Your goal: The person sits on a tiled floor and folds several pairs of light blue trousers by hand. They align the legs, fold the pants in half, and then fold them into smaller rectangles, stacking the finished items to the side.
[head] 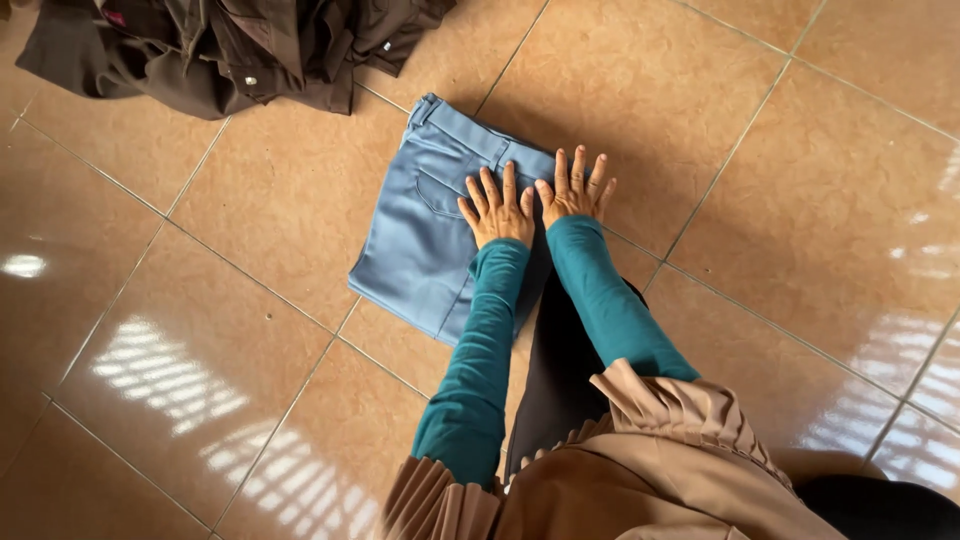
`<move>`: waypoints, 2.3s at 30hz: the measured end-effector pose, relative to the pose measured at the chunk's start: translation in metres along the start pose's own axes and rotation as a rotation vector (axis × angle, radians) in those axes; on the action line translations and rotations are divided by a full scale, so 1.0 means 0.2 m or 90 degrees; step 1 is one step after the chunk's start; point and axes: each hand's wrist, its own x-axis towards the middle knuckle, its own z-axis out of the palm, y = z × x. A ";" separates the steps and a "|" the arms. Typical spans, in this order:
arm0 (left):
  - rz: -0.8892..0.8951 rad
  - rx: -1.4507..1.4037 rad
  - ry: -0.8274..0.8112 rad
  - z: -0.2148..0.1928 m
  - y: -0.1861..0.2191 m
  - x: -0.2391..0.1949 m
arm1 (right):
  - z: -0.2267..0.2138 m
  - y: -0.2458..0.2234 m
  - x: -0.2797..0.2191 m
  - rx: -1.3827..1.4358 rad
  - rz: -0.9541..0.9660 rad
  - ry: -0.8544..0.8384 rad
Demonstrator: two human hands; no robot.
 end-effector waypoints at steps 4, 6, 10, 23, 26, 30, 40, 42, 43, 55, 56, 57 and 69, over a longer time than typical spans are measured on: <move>-0.023 -0.002 0.011 0.07 -0.01 0.06 | -0.05 -0.07 0.03 -0.024 0.000 -0.015; -0.047 -0.003 0.003 0.06 0.00 0.07 | -0.02 -0.07 0.04 -0.020 -0.033 0.021; -0.057 0.005 0.007 0.05 0.02 0.06 | -0.04 -0.07 0.02 -0.012 -0.038 0.014; -0.079 0.012 0.025 0.04 0.05 0.04 | -0.02 -0.05 0.00 0.016 -0.038 0.034; -0.078 0.014 0.032 0.06 0.04 0.04 | -0.02 -0.05 0.00 0.019 -0.039 0.035; -0.079 0.011 0.023 0.04 0.04 0.04 | -0.02 -0.06 -0.01 0.016 -0.037 0.025; -0.070 0.021 0.033 0.04 0.04 0.03 | -0.04 -0.07 -0.01 0.020 -0.024 0.007; -0.074 0.036 0.020 0.05 0.04 0.04 | -0.04 -0.07 0.00 0.014 -0.023 0.007; -0.071 0.037 0.021 0.04 0.05 0.04 | -0.06 -0.07 -0.01 0.016 -0.021 0.009; -0.039 0.074 0.035 -0.01 0.16 -0.02 | -0.14 0.01 -0.10 0.049 -0.020 0.053; -0.032 0.078 0.035 -0.01 0.18 -0.03 | -0.14 0.03 -0.11 0.049 -0.018 0.062; -0.023 0.083 0.033 0.00 0.21 -0.04 | -0.15 0.06 -0.11 0.049 -0.013 0.073; 0.151 0.195 -0.069 0.22 0.77 -0.32 | -0.09 0.76 -0.30 0.099 0.150 0.124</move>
